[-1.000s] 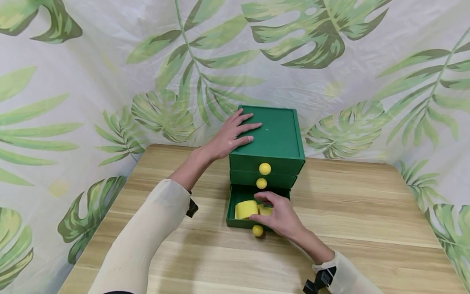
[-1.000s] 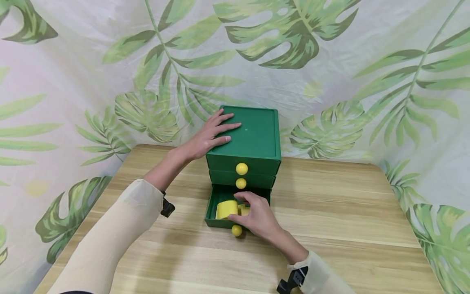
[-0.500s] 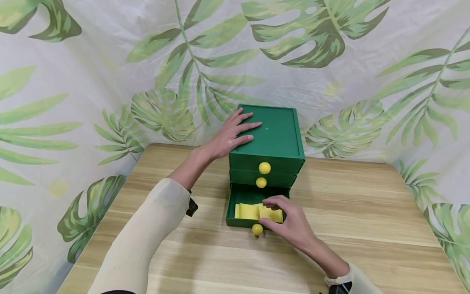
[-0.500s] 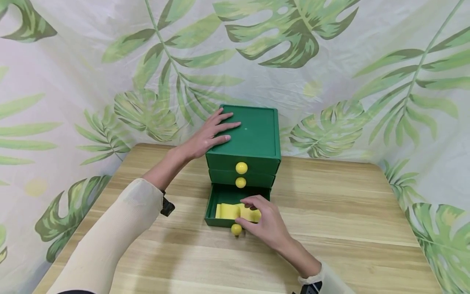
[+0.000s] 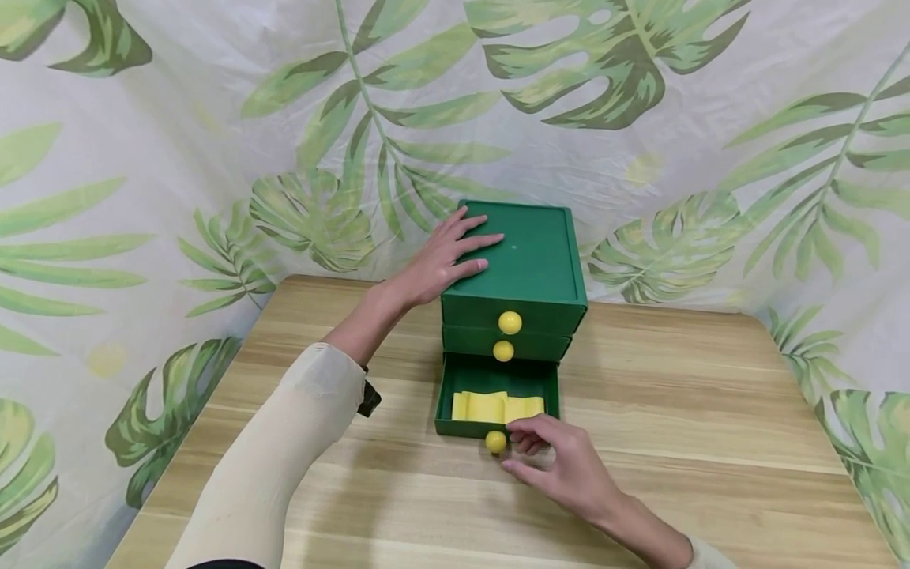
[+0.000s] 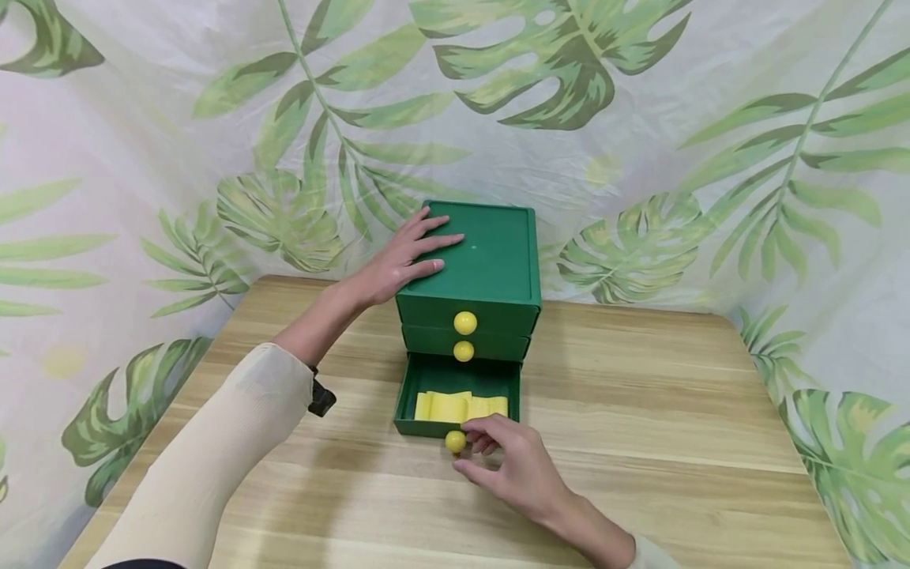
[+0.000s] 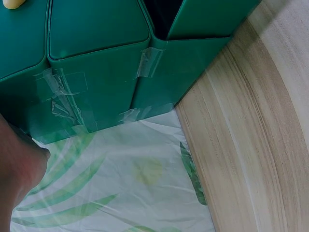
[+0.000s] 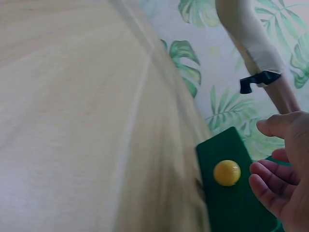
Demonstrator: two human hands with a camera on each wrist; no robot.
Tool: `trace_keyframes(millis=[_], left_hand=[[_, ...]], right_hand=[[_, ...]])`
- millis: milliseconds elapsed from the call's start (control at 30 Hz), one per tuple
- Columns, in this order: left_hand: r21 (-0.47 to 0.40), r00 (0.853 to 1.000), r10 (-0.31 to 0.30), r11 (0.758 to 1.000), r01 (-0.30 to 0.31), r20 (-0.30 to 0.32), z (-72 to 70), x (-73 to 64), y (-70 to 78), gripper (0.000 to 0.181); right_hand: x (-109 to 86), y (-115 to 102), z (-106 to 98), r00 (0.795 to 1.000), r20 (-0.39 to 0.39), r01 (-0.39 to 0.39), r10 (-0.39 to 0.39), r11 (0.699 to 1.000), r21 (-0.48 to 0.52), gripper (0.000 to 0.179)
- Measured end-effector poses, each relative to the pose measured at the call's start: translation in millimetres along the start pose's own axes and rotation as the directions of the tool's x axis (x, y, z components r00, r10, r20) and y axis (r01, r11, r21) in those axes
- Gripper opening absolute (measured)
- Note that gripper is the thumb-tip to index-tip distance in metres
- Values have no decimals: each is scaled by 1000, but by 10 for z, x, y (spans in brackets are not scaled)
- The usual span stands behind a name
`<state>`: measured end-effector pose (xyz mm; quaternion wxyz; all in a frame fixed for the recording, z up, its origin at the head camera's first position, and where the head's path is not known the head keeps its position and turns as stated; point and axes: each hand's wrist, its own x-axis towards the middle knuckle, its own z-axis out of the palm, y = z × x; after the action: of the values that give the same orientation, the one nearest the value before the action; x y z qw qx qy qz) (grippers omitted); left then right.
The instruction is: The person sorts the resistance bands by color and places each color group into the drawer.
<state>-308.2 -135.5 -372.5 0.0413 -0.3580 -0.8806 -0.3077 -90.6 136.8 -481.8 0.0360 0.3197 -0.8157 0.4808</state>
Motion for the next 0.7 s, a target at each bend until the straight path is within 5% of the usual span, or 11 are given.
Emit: trace_keyframes(millis=[700], left_hand=[[1,1000,2,1000,-2,1,7,8,4,52]], right_hand=[[-100,283,333,994,-108,7,-20,992,-126,32]])
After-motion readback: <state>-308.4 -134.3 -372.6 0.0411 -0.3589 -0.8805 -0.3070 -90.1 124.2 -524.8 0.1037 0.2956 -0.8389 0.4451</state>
